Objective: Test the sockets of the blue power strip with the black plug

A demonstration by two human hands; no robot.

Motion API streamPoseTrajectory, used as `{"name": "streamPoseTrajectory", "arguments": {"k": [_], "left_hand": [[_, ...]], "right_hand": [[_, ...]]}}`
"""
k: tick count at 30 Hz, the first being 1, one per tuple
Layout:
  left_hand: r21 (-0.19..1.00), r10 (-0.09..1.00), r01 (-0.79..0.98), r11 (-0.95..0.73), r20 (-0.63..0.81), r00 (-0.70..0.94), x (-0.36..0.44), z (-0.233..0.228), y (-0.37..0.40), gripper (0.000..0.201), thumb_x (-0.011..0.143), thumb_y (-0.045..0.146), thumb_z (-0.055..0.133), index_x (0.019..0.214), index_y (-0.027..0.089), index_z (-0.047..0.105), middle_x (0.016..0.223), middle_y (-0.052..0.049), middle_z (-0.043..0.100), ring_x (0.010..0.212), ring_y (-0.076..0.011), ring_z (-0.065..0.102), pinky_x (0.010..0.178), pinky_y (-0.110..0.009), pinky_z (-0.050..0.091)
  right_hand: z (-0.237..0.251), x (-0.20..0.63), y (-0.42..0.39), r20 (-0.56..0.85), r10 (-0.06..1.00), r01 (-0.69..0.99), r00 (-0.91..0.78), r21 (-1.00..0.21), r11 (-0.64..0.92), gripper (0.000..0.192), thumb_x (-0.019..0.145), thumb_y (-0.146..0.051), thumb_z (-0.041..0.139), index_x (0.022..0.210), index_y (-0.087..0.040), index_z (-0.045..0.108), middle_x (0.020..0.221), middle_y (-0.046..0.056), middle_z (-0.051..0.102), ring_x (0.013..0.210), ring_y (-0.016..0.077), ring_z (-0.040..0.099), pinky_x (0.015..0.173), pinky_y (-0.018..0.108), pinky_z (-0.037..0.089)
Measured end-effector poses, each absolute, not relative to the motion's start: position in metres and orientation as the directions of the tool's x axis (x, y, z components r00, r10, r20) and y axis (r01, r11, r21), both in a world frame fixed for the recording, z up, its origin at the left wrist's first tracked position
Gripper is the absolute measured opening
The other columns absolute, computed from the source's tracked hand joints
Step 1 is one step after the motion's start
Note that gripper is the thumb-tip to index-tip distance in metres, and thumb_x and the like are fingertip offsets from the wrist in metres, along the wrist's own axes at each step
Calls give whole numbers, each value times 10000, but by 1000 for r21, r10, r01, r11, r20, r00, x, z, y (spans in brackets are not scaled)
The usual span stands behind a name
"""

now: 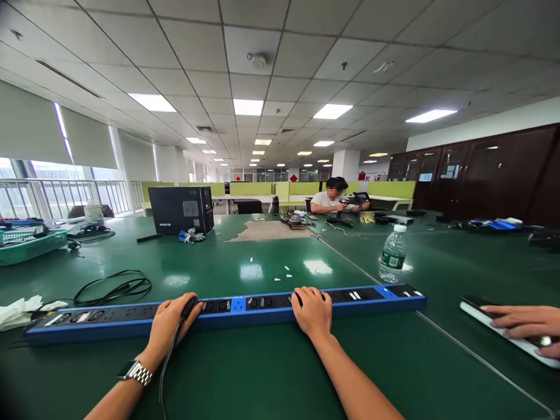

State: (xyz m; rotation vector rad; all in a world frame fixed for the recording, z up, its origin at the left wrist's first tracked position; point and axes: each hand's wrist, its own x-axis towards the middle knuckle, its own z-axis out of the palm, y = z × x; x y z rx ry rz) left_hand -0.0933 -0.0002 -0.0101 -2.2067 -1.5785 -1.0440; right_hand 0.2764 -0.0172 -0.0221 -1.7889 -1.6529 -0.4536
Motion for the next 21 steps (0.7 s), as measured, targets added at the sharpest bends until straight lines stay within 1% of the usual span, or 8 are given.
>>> {"name": "streamPoseTrajectory", "arguments": {"k": [3,6,9,12,16,21], "left_hand": [[185,740,901,-394,645,191,-94,-8,0,330,943,516,434,1062,247,584,993,-18,731,934,-220,677,937,-387,381],[181,761,907,-381,618,197,-93,-4,-2,332,950,513,415,1055,243,580,958,-18,733,922,-219,677,934,-382,380],[186,779,909,-374,595,198,-93,-1,-5,325,949,511,414,1051,247,574,965,-19,735,917,-215,673,940,-379,372],[202,799,908,-367,568,197,-92,1,-8,324,947,501,415,1082,248,565,1010,-31,733,945,-219,666,956,-381,362],[240,829,902,-359,526,190,-92,3,-13,358,950,474,400,1171,230,539,1121,-65,710,1028,-238,644,993,-399,344],[266,843,895,-357,504,187,-94,4,-15,347,937,437,427,1190,225,536,1135,-77,703,1057,-242,634,1002,-403,343]], "right_hand": [[-21,275,-18,649,743,970,166,-241,-5,295,937,-320,426,978,-259,712,1061,17,732,1075,209,581,951,395,272],[-20,275,-18,635,754,968,167,-251,-4,282,933,-317,439,978,-256,710,1065,14,729,1073,206,578,952,390,263],[-21,275,-19,620,767,965,167,-262,2,282,932,-327,442,987,-258,709,1081,13,725,1077,206,573,944,386,261],[-21,276,-20,604,779,963,168,-269,1,311,937,-347,418,1007,-253,706,1108,22,716,1100,211,555,948,383,251],[-19,274,-22,566,805,958,179,-287,-11,353,946,-364,379,1034,-248,700,1137,29,704,1121,211,532,961,378,234],[-15,272,-24,546,819,957,178,-289,-16,350,934,-371,394,1046,-250,703,1156,32,699,1124,209,532,960,368,247]]}}
